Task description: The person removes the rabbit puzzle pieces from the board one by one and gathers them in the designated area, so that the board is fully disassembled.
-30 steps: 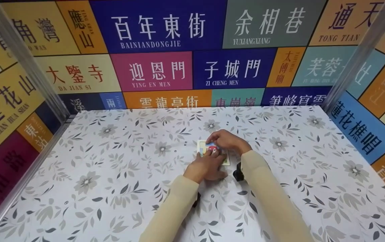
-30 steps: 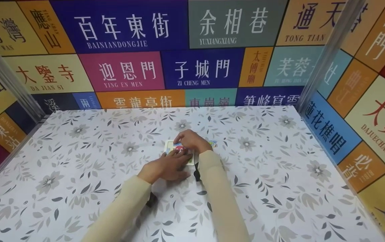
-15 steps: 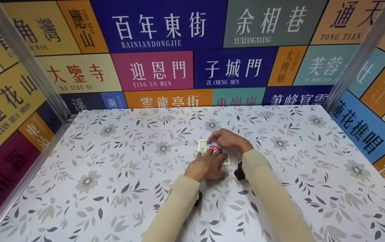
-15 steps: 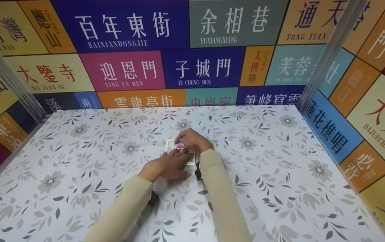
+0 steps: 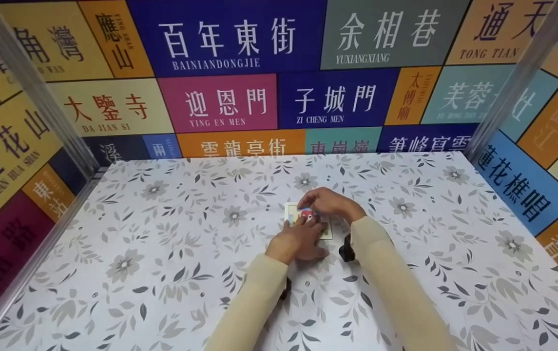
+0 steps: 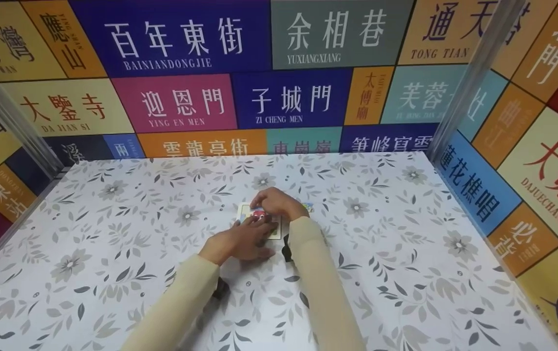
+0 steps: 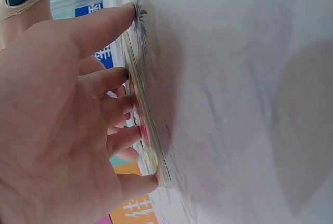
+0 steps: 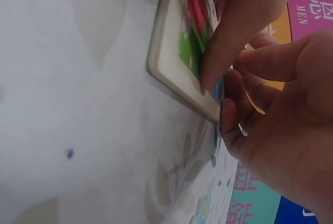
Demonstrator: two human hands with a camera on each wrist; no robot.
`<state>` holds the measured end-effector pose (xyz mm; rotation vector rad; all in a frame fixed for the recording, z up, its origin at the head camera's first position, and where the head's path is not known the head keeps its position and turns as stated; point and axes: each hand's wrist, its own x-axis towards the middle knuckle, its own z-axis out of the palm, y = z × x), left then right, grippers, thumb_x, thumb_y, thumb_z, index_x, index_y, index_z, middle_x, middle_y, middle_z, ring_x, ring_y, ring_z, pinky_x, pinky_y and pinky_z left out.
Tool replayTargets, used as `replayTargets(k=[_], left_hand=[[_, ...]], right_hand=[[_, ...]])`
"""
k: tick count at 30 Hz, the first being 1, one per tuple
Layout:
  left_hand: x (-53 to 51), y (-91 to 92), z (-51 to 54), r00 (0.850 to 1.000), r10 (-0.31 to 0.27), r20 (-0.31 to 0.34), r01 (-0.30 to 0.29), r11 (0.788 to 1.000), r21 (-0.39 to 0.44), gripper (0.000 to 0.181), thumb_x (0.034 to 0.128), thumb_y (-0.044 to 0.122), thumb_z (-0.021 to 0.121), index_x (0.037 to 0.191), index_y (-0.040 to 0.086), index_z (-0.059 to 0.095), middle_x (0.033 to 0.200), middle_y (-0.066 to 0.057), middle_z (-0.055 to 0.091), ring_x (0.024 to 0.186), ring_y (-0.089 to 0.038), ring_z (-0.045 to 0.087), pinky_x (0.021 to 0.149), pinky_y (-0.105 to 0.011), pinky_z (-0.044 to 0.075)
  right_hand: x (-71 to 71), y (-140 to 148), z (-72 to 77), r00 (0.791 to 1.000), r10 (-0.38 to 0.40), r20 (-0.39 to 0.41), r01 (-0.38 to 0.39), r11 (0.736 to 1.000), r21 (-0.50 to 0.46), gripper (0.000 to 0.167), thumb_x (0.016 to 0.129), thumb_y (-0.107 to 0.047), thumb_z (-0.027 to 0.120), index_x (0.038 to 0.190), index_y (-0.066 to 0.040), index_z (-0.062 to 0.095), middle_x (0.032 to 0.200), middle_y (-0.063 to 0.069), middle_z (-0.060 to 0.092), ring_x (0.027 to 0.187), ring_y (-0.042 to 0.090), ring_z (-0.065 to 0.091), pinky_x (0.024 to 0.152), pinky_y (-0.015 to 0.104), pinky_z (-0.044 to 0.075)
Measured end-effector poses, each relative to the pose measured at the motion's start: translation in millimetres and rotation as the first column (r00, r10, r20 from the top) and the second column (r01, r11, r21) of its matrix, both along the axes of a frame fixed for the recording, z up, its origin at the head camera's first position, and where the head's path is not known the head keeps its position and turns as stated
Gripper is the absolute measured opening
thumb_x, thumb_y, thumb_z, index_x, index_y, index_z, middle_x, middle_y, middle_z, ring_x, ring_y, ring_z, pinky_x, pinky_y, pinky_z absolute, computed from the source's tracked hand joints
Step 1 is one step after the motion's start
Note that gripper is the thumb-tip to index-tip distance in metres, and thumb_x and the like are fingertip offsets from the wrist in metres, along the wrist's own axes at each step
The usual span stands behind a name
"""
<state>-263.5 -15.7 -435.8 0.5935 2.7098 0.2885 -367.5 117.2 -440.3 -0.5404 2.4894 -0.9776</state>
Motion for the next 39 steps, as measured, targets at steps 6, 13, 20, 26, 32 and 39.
replayTargets(k=[6, 13, 20, 26, 32, 39], left_hand=[[0.1, 0.2, -2.2, 1.0, -0.006, -0.008, 0.006, 1.0, -0.008, 0.073, 0.0948, 0.047, 0.061, 0.158, 0.026, 0.033, 0.168, 0.0, 0.023, 0.157, -0.024, 0.016, 0.124, -0.061, 0.018], [1.0, 0.1, -0.5, 1.0, -0.009, -0.007, 0.009, 1.0, 0.006, 0.071, 0.0951, 0.046, 0.061, 0.158, 0.026, 0.033, 0.168, 0.0, 0.024, 0.157, -0.025, 0.016, 0.124, -0.061, 0.018], [1.5, 0.8, -1.2, 1.0, -0.009, 0.011, 0.009, 1.0, 0.015, 0.072, 0.0956, 0.046, 0.061, 0.158, 0.027, 0.032, 0.169, 0.001, 0.022, 0.158, -0.024, 0.014, 0.125, -0.06, 0.017], [0.0, 1.1, -1.6, 1.0, -0.003, 0.015, 0.003, 1.0, 0.008, 0.073, 0.0956, 0.048, 0.06, 0.159, 0.027, 0.031, 0.169, 0.001, 0.021, 0.158, -0.024, 0.013, 0.125, -0.06, 0.016], [-1.2, 0.4, -0.5, 0.999, 0.014, 0.045, -0.013, 1.0, -0.012, 0.073, 0.0965, 0.049, 0.058, 0.159, 0.027, 0.029, 0.17, 0.002, 0.019, 0.158, -0.023, 0.011, 0.126, -0.058, 0.015], [-0.5, 0.0, -0.8, 0.999, 0.009, 0.041, -0.008, 1.0, -0.008, 0.073, 0.0964, 0.049, 0.059, 0.159, 0.026, 0.029, 0.169, 0.001, 0.019, 0.158, -0.024, 0.011, 0.125, -0.059, 0.015]], right_hand=[[0.3, 2.7, -1.6, 0.995, -0.098, 0.014, 0.097, 0.994, 0.04, 0.026, 0.093, -0.012, 0.069, 0.118, -0.005, 0.068, 0.116, 0.014, 0.066, 0.102, 0.023, 0.056, 0.099, 0.041, 0.047], [0.8, 4.7, -1.2, 0.991, -0.136, -0.009, 0.136, 0.989, 0.053, 0.033, 0.088, -0.018, 0.078, 0.114, -0.003, 0.066, 0.113, 0.014, 0.065, 0.101, 0.024, 0.056, 0.098, 0.042, 0.047], [3.2, 5.9, 1.6, 0.99, -0.142, 0.001, 0.142, 0.989, 0.047, 0.027, 0.089, -0.013, 0.076, 0.111, -0.004, 0.062, 0.102, 0.01, 0.061, 0.092, 0.021, 0.053, 0.087, 0.034, 0.046], [0.7, 13.3, 2.5, 0.99, -0.131, -0.051, 0.131, 0.991, 0.001, 0.013, 0.093, -0.013, 0.07, 0.104, -0.006, 0.066, 0.1, 0.008, 0.067, 0.088, 0.018, 0.057, 0.083, 0.03, 0.047], [-0.4, 25.7, 7.1, 0.976, -0.182, -0.121, 0.174, 0.982, -0.069, 0.015, 0.098, -0.013, 0.064, 0.108, -0.003, 0.07, 0.106, 0.015, 0.071, 0.085, 0.018, 0.059, 0.073, 0.027, 0.047], [-0.3, 24.6, 1.4, 0.985, -0.153, -0.081, 0.153, 0.988, -0.01, 0.024, 0.097, -0.018, 0.066, 0.118, -0.007, 0.072, 0.118, 0.013, 0.071, 0.1, 0.022, 0.062, 0.087, 0.034, 0.05]])
